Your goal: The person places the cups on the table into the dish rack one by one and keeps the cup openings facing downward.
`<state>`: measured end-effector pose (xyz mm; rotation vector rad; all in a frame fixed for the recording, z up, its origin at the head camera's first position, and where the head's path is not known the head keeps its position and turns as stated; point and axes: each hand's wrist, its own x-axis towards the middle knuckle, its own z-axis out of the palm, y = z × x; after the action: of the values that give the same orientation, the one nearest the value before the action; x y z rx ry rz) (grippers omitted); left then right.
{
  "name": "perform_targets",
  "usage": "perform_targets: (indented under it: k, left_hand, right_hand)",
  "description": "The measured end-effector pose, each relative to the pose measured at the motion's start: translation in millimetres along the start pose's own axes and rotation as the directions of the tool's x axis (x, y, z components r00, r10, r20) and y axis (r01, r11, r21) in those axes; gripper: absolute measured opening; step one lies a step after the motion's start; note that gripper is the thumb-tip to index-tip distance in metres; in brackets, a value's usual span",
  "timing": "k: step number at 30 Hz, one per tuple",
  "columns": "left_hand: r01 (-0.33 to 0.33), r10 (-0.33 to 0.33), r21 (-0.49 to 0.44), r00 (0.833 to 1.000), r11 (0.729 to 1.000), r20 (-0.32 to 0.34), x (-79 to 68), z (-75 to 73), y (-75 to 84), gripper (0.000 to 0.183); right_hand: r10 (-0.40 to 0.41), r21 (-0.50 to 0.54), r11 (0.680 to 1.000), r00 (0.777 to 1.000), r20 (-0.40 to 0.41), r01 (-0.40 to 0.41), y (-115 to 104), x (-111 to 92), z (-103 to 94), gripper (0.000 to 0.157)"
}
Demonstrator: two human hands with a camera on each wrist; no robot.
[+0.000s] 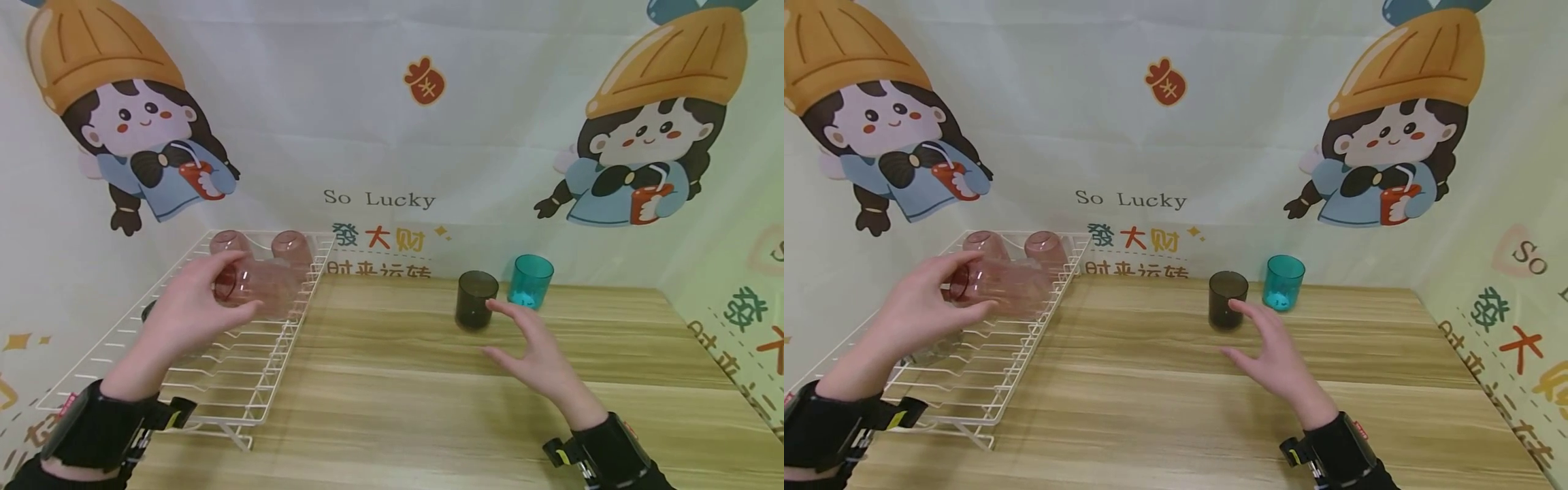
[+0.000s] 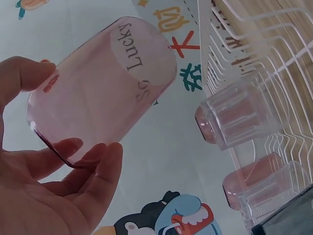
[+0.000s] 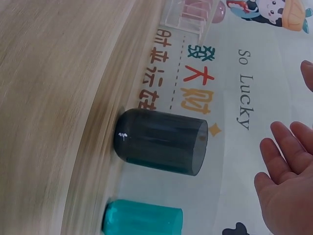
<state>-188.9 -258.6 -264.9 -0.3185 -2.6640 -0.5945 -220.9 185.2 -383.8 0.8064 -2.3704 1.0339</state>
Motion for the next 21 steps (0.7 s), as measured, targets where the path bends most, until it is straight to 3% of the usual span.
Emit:
perform_targets:
  k: [8, 21]
  left_hand:
    - [0.038, -0.040, 0.036, 0.998, 0.999, 0.042, 3.8, -0.9, -11.6, 0.068]
    - [0.068, -0.073, 0.083, 0.995, 0.994, 0.062, 5.1, 4.1, -28.0, 0.055]
  right_hand:
    - [0.028, 0.005, 1.000, 1.000, 0.014, -0.028, 3.8, -1.2, -5.2, 0.066]
    - [0.023, -0.007, 1.000, 1.000, 0.010, -0.023, 8.9, -2.6, -5.3, 0.066]
